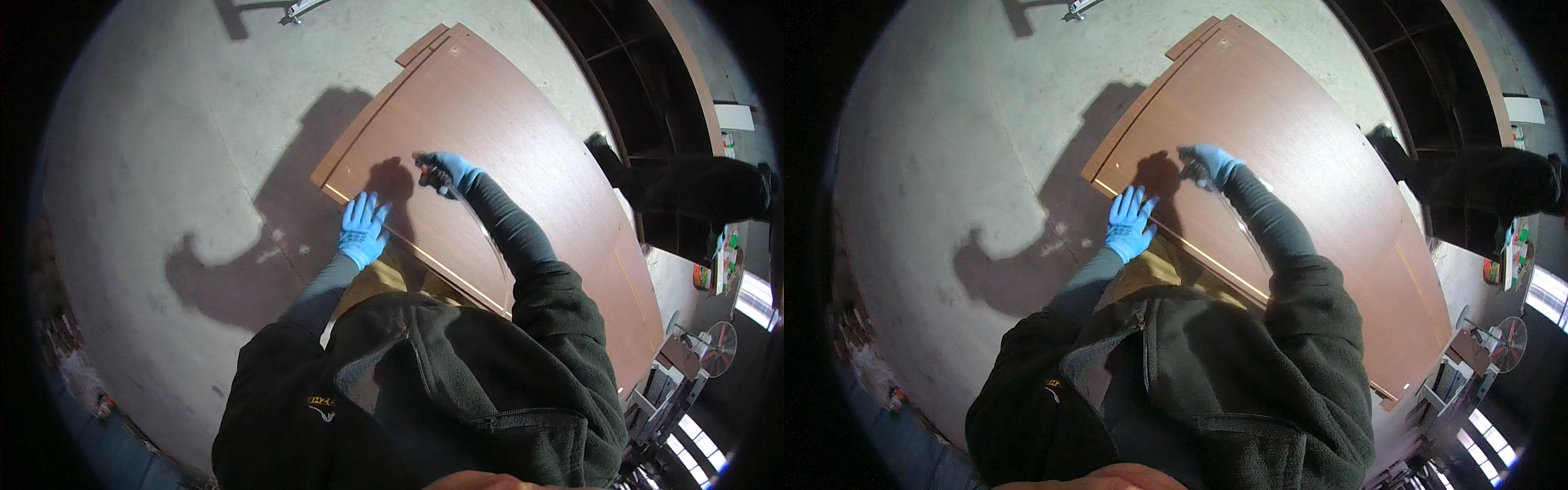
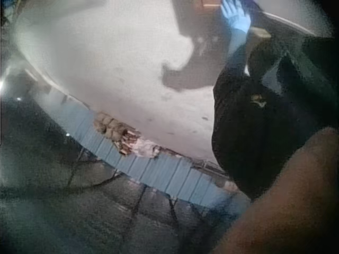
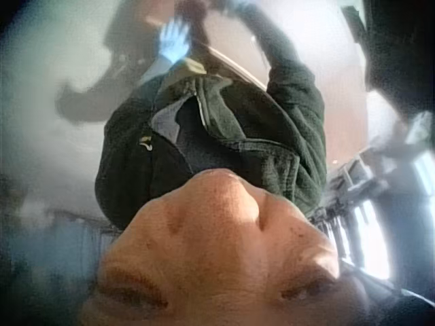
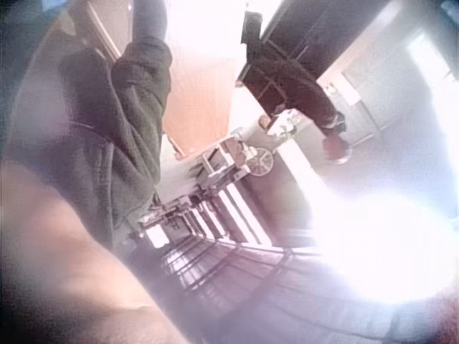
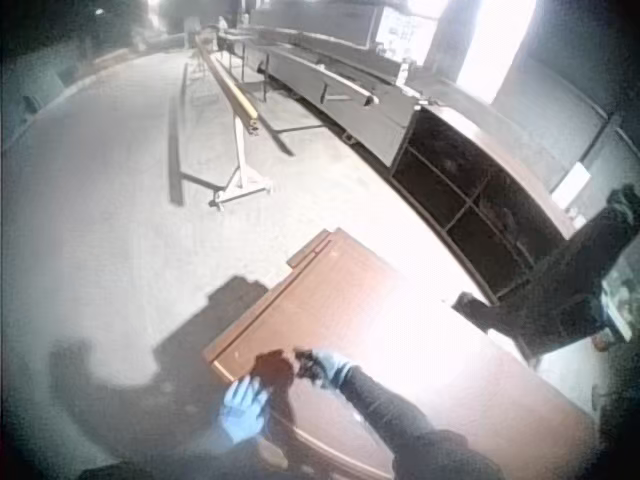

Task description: The person assembles a large wooden cabinet by attaching side panels and internal components. They use a pneumatic nail gun to fasten pieces together and align parts by hand. The assembly progresses from a flat layout to a partially formed structure.

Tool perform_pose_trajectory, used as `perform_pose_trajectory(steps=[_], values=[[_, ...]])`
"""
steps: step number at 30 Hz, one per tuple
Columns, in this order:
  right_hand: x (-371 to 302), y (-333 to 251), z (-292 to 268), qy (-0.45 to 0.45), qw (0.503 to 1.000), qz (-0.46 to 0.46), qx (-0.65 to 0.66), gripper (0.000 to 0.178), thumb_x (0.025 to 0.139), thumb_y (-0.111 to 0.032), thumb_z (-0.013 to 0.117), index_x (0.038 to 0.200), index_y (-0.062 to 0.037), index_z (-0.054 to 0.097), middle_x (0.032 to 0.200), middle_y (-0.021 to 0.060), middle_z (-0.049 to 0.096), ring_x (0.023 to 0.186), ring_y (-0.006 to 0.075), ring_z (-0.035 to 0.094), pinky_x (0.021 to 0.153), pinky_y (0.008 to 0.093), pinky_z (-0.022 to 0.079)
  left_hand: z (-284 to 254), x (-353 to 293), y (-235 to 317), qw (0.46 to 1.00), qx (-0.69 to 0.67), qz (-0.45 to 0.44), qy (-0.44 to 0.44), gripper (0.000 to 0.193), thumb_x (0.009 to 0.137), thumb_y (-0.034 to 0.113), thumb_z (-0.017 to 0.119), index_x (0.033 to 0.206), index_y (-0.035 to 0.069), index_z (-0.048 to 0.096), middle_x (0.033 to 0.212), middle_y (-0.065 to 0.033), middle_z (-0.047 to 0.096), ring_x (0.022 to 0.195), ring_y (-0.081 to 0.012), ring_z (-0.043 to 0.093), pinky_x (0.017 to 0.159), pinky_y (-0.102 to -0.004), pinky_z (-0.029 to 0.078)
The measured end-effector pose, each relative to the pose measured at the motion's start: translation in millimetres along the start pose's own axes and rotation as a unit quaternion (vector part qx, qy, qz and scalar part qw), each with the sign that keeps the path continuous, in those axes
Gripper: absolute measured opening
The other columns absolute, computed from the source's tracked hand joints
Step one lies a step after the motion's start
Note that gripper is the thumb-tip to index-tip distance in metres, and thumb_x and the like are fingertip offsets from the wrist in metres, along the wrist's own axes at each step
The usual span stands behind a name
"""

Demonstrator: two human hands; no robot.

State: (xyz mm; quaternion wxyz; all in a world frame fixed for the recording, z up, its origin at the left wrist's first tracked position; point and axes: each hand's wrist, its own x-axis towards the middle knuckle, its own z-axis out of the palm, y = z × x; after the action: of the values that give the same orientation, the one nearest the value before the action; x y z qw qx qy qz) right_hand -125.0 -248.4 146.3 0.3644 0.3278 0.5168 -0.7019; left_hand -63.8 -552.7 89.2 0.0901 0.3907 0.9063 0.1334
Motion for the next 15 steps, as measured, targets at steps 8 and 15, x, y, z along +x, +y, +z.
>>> perform_pose_trajectory(steps=[8, 15], values=[[106, -165, -105, 0.209, 0.955, -0.165, 0.133, 0.032, 0.105, -0.038, 0.058, 0.083, -0.0146, 0.055, 0.086, 0.0177, 0.071, 0.045, 0.0163, 0.049, 0.045, 0.0287, 0.046, 10, 3, -30, 0.996, -0.075, 0.043, 0.003, 0.074, 0.086, 0.037, 0.075, 0.153, 0.018, 0.051, 0.159, -0.0216, 0.042, 0.146, -0.0425, 0.040, 0.120, -0.0596, 0.030], [62, -42, 53, -0.264, 0.928, 0.038, -0.260, 0.022, 0.103, -0.026, 0.063, 0.117, -0.0094, 0.065, 0.085, 0.0123, 0.072, 0.057, 0.0141, 0.063, 0.047, 0.0276, 0.052, 7, 18, -47, 0.996, -0.077, 0.047, 0.002, 0.072, 0.082, 0.043, 0.078, 0.147, 0.019, 0.058, 0.157, -0.0134, 0.046, 0.142, -0.0349, 0.043, 0.112, -0.0541, 0.037]])
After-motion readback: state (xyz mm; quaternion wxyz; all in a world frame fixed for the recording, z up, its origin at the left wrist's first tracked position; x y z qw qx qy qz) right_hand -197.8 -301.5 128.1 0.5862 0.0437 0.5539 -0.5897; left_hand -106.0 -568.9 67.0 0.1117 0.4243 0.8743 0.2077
